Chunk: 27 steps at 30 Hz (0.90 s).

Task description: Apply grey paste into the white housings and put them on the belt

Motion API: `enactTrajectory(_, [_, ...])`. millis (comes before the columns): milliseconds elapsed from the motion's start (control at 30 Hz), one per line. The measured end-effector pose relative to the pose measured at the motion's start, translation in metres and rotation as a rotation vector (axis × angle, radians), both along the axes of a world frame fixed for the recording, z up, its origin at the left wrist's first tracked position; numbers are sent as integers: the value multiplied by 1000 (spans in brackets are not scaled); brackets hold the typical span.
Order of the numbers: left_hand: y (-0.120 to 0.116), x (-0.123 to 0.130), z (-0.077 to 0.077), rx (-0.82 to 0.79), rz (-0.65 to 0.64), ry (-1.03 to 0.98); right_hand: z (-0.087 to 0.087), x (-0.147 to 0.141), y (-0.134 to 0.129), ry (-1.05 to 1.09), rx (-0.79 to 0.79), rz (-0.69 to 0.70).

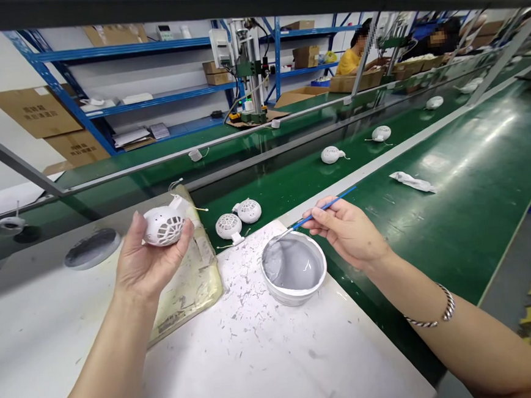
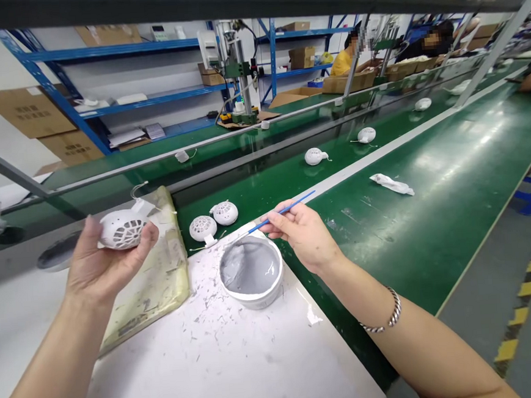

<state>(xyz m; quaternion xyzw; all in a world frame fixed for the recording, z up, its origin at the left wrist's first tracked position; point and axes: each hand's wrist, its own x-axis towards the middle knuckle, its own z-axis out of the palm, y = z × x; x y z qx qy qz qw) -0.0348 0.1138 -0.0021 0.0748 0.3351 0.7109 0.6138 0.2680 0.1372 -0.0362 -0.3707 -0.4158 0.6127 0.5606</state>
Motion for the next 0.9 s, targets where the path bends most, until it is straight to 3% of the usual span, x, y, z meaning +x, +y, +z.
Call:
enactTrajectory(200, [-12, 12, 2, 37, -133, 0, -3, 5, 7, 135, -178, 54])
enactTrajectory(500, [-25, 33, 5, 86, -165, 224, -1, 7, 7, 178, -144, 82])
enactTrajectory(733, [-38, 47, -7, 167, -461, 597, 2, 10, 6, 153, -89, 57])
enactTrajectory(833, [-44, 54, -9, 204, -592, 626, 4, 11, 5, 167, -74, 73])
enactTrajectory(900, [-48, 57, -8, 225, -589, 655, 5, 11, 4, 176, -65, 73])
